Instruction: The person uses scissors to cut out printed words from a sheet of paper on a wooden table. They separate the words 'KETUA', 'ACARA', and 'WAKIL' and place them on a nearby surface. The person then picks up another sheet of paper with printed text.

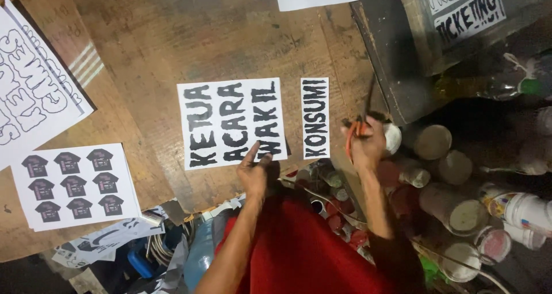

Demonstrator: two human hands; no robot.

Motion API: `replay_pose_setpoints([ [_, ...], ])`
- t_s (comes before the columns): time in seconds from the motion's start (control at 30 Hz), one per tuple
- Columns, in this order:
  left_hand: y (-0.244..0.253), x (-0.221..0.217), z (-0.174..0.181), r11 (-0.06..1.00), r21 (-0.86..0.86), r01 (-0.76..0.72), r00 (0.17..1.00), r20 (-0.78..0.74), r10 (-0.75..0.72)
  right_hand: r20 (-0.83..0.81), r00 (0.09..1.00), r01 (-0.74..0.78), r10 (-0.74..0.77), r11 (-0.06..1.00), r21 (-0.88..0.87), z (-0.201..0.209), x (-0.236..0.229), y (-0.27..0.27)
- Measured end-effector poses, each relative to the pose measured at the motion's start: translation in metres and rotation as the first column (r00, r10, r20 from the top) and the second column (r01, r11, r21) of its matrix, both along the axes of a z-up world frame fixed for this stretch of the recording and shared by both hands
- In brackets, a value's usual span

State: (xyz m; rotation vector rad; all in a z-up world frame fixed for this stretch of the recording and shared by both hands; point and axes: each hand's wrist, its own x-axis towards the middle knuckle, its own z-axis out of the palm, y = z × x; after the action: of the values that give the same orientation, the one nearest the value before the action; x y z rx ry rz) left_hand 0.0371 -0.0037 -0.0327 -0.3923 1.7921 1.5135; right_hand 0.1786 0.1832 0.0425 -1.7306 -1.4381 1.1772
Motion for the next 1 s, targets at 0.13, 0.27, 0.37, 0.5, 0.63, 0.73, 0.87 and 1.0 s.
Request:
replay_pose_setpoints([
  [0.13,0.000,-0.003,0.007,0.999,0.011,0.032,0.999,-0.008,-0.032,0.405,0.899,0.146,-0.168,0.986,0.084,-0.090,0.042,-0.030],
  [0.27,-0.003,-0.013,0.017,0.996,0.084,-0.016,0.994,0.110,0.007,0.126,0.957,0.251,-0.262,0.963,0.094,-0.128,0.044,-0.058],
  [0.37,-0.014,-0.014,0.038,0.996,0.094,0.008,0.974,0.224,-0.029,-0.066,0.931,0.362,-0.358,0.931,0.045,-0.151,0.046,-0.058],
  [0.5,-0.033,0.011,0.030,0.972,0.100,0.215,0.898,0.372,-0.237,-0.132,0.878,0.464,-0.461,0.886,-0.006,-0.130,0.041,-0.069],
  [0.63,-0.032,0.050,0.032,0.912,0.221,0.346,0.825,0.391,-0.408,-0.201,0.847,0.492,-0.493,0.869,-0.059,-0.151,0.051,-0.086],
  [0.73,-0.014,0.069,0.022,0.892,0.288,0.349,0.816,0.375,-0.441,-0.192,0.825,0.530,-0.532,0.846,-0.062,-0.129,0.039,-0.111],
  [0.87,0.002,0.080,-0.006,0.932,0.214,0.292,0.905,0.253,-0.342,-0.274,0.788,0.532,-0.551,0.834,-0.147,-0.112,0.031,-0.139],
  [1.0,-0.006,0.052,0.034,0.893,0.278,0.353,0.886,0.208,-0.415,-0.285,0.800,0.486,-0.529,0.848,-0.209,-0.060,0.007,-0.136],
])
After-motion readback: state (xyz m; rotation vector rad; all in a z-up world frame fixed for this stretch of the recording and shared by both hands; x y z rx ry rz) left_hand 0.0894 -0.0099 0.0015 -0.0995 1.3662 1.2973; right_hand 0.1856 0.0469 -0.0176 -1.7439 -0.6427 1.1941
